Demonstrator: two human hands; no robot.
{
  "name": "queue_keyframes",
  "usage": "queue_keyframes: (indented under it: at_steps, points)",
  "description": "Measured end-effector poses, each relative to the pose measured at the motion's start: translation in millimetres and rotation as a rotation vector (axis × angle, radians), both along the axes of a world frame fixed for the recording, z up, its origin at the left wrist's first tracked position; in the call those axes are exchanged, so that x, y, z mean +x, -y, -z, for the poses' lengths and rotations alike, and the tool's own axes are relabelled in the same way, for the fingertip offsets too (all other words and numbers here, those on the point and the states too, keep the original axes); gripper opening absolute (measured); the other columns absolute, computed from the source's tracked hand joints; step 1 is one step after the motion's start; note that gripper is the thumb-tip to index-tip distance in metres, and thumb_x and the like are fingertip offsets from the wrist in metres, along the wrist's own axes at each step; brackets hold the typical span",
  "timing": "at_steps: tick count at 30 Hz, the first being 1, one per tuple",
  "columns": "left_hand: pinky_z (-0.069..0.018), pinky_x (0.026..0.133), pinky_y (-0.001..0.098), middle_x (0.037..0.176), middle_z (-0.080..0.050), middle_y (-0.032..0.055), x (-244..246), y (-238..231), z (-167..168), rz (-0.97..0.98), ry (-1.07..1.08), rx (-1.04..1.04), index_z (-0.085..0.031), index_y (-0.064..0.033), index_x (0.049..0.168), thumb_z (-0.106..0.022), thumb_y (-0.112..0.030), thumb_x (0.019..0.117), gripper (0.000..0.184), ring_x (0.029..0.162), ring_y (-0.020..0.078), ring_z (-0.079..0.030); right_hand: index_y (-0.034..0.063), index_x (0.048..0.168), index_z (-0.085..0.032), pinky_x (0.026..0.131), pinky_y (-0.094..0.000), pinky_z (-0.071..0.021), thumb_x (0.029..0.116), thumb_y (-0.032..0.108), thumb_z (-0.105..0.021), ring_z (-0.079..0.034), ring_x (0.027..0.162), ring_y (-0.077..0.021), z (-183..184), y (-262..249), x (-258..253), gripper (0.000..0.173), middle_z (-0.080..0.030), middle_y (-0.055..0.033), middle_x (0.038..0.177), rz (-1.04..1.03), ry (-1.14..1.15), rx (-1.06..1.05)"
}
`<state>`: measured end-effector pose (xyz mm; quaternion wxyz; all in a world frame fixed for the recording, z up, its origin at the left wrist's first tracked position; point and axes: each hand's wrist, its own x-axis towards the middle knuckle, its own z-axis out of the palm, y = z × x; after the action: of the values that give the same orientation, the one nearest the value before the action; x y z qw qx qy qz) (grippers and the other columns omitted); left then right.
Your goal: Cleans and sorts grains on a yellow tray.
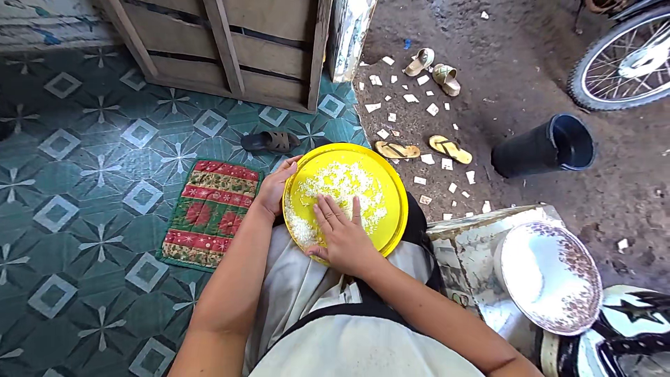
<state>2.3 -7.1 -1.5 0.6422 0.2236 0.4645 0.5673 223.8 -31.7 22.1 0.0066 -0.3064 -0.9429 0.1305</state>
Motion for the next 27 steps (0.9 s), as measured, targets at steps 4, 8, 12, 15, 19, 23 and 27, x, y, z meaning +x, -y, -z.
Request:
queue_keyframes:
  at_steps: [4,8,12,15,19,23,27]
  points:
    - [-0.0584,0.089,0.033,0.12,-0.068,0.0067,-0.5,-0.5,-0.7,-0.004,-0.003,-0.009,-0.045,-0.0141,0.145,-0.028,-0.027,0.1118,0.039,0.105,0.0142,-0.069,0.0018,0.158,-0.036,0.115,-0.0797,-0.0068,0.0944,0.081,-0.022,-0.027,0.155,-0.0314,2.9,-0.7,28.2,0.102,-0.031,-0.0137,0.166,0.11,0.009,0.047]
    - [-0.0583,0.088,0.0325,0.12,-0.068,0.0057,0.1,0.0,-1.7,-0.006,-0.017,-0.017,-0.046,-0.0139,0.144,-0.028,-0.027,0.1117,0.039,0.105,0.0138,-0.068,-0.0002,0.156,-0.038,0.113,-0.0817,-0.0067,0.0935,0.082,-0.018,-0.029,0.154,-0.0354,2.9,-0.8,51.3,0.105,-0.034,-0.0165,0.164,0.222,0.021,0.084]
    - [-0.0587,0.088,0.0323,0.12,-0.068,0.006,-0.4,-1.1,-1.4,-0.01,-0.012,-0.011,-0.046,-0.0146,0.144,-0.028,-0.027,0.1116,0.039,0.105,0.0138,-0.069,-0.0015,0.156,-0.037,0.113,-0.0824,-0.0056,0.0935,0.082,-0.02,-0.028,0.153,-0.0383,-1.9,-1.4,53.1,0.106,-0.033,-0.0193,0.164,0.276,0.041,0.088]
    - [-0.0581,0.089,0.0319,0.122,-0.068,0.0054,-0.5,-2.4,1.0,-0.009,-0.024,-0.006,-0.046,-0.0145,0.144,-0.027,-0.028,0.1118,0.04,0.106,0.0134,-0.068,0.0009,0.156,-0.039,0.114,-0.0812,-0.007,0.0941,0.08,-0.027,-0.027,0.154,-0.0371,-8.8,-1.3,32.6,0.101,-0.034,-0.0174,0.164,0.181,-0.007,0.039]
    - [-0.0581,0.087,0.0314,0.121,-0.068,0.0047,0.4,0.9,-0.3,-0.012,-0.044,-0.005,-0.046,-0.016,0.145,-0.026,-0.03,0.1116,0.042,0.104,0.0123,-0.068,0.0045,0.155,-0.042,0.118,-0.0767,-0.0057,0.0955,0.078,-0.028,-0.023,0.156,-0.0313,-12.5,-6.6,-13.8,0.096,-0.031,-0.0107,0.167,-0.023,-0.05,-0.003]
    - [-0.0577,0.083,0.0277,0.119,-0.068,0.0006,-1.1,5.2,-0.4,-0.008,-0.087,-0.018,-0.05,-0.0212,0.143,-0.026,-0.034,0.1114,0.042,0.099,0.0074,-0.068,0.0042,0.157,-0.038,0.119,-0.074,0.002,0.0963,0.078,-0.026,-0.014,0.158,-0.0294,-16.9,-16.0,-49.1,0.096,-0.027,-0.0092,0.169,-0.117,-0.016,-0.061]
    - [-0.0578,0.085,0.0281,0.12,-0.068,0.0019,-2.2,3.3,5.0,0.007,-0.042,0.029,-0.05,-0.0182,0.143,-0.022,-0.033,0.1118,0.045,0.101,0.0084,-0.068,0.0036,0.159,-0.033,0.119,-0.073,0.0053,0.095,0.08,-0.023,-0.011,0.159,-0.0284,-10.4,-27.2,-56.1,0.1,-0.024,-0.0107,0.17,-0.056,0.036,-0.082]
